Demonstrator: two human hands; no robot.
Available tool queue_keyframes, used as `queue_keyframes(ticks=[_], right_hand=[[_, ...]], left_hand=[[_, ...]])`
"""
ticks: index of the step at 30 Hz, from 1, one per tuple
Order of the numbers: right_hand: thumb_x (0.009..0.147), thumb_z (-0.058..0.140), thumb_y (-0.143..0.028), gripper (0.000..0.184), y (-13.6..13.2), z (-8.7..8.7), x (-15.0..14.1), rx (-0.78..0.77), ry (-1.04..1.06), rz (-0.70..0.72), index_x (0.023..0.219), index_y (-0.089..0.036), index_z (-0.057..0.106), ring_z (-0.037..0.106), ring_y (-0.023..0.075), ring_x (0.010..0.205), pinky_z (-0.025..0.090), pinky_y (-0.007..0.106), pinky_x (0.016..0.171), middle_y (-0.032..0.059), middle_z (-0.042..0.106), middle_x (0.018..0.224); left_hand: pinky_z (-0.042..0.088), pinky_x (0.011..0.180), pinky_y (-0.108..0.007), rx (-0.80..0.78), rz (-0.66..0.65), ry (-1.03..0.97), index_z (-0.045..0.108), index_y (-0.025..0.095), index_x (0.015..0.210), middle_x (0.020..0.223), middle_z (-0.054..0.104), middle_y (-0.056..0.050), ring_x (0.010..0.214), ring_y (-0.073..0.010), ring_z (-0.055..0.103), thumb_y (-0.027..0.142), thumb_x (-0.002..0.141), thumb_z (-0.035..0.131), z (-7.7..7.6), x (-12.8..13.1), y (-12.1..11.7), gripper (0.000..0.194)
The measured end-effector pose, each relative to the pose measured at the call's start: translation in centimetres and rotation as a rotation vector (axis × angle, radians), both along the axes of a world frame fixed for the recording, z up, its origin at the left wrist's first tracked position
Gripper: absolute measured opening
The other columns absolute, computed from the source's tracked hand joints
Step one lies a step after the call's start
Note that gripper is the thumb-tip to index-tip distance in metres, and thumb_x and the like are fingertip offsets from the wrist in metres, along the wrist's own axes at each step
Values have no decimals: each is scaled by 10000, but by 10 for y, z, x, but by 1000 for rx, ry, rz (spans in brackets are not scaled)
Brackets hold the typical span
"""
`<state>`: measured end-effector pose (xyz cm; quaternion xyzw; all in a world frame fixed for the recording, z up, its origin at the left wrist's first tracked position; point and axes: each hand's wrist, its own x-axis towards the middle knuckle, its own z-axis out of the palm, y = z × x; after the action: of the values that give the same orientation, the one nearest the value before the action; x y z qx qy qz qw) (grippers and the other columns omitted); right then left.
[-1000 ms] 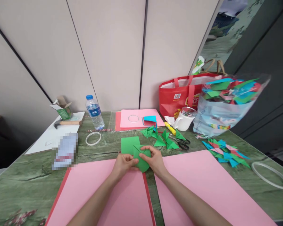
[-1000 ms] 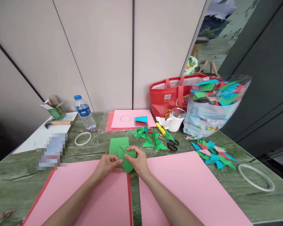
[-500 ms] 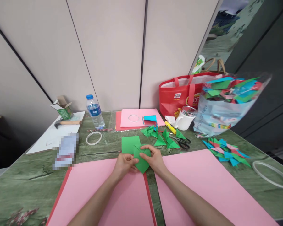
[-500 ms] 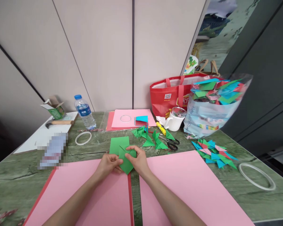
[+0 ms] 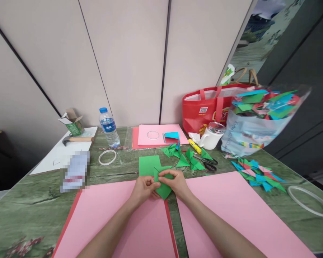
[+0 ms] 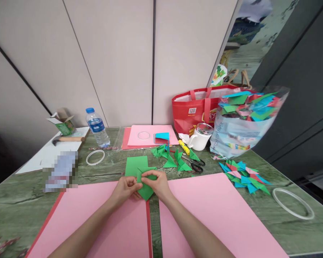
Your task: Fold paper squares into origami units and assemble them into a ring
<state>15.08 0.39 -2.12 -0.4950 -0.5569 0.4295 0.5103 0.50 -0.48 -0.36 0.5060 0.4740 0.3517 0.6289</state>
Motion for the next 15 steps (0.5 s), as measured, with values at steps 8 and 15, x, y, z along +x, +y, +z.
queue_keyframes(ticks=[8,15], right_hand=[[579,694,-277,105,1,-1,1,5,-56,-30,613,-188,648,586,171,659,427,288,670,-4,652,649],[598,684,-268,79,-3,3,-1,-1,3,29,638,-201,674,606,184,693,446,302,696,3,673,679]], left_hand=[[454,411,-224,1,-103,45,453,157,543,450,611,-21,442,-166,612,447,587,667,-1,-6,5,362],[379,338,-198,88,-127,81,424,177,513,398,575,-6,359,-143,555,487,635,608,1,-7,4,380]])
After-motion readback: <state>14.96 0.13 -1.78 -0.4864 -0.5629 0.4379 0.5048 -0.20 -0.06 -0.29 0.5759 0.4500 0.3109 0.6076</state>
